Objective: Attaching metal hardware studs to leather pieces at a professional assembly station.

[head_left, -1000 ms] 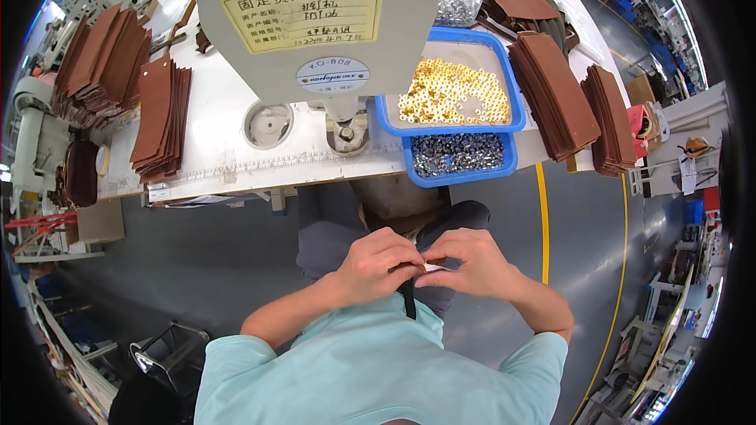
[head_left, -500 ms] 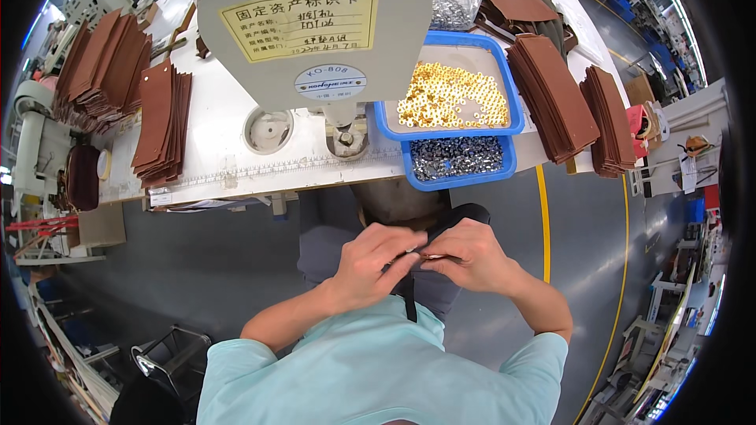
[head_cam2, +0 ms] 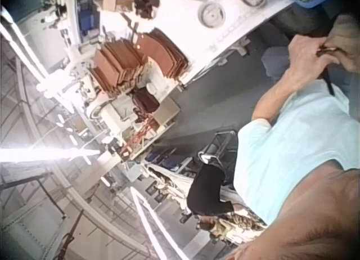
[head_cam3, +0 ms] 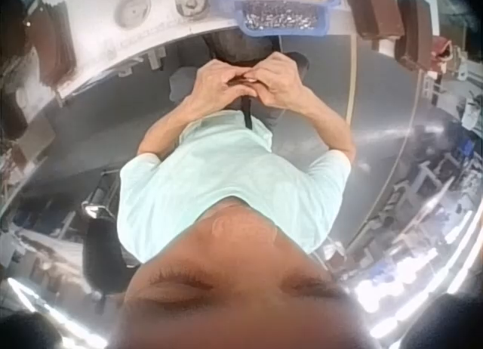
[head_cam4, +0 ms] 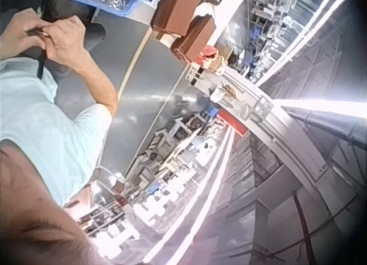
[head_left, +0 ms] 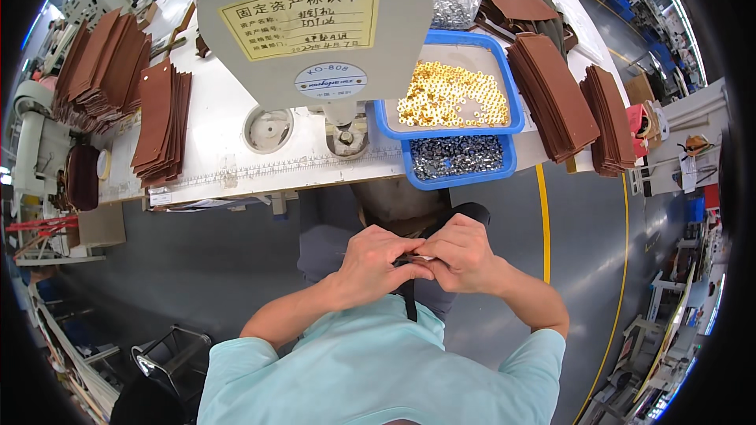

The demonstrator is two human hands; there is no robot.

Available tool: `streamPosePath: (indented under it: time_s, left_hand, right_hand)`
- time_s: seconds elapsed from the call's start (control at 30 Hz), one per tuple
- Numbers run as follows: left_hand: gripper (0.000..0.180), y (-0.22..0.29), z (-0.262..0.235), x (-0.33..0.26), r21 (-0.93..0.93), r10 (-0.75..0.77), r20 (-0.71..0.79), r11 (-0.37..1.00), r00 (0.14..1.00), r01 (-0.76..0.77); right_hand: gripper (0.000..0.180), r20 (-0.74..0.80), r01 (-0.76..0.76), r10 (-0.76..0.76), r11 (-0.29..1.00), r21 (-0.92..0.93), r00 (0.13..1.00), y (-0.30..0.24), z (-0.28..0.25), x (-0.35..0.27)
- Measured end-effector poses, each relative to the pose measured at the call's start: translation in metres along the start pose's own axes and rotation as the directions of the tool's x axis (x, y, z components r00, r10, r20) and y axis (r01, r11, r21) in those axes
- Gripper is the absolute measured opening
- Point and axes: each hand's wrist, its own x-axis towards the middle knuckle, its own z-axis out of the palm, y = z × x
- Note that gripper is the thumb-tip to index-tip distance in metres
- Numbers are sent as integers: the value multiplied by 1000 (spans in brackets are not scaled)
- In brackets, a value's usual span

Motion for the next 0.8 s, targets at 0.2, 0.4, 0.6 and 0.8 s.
streamPosePath:
  time_s: [0.2,0.4,0.6,0.8]
  left_hand:
    - [39,3,-9,3,19,9,-31,1000,999,-8]
    - [43,0,-24,11,-198,-234,125,946,964,255]
    - [38,4,-31,4,-86,-324,61,940,944,329]
    - [20,-1,-27,2,-99,-353,104,927,930,363]
  right_hand:
    - [19,8,54,-54,997,50,999,7,4,7]
    - [21,169,-130,110,986,109,979,13,-6,21]
    - [32,-93,-477,469,875,-88,878,77,-63,70]
    - [20,-107,-661,676,656,-366,730,156,-87,84]
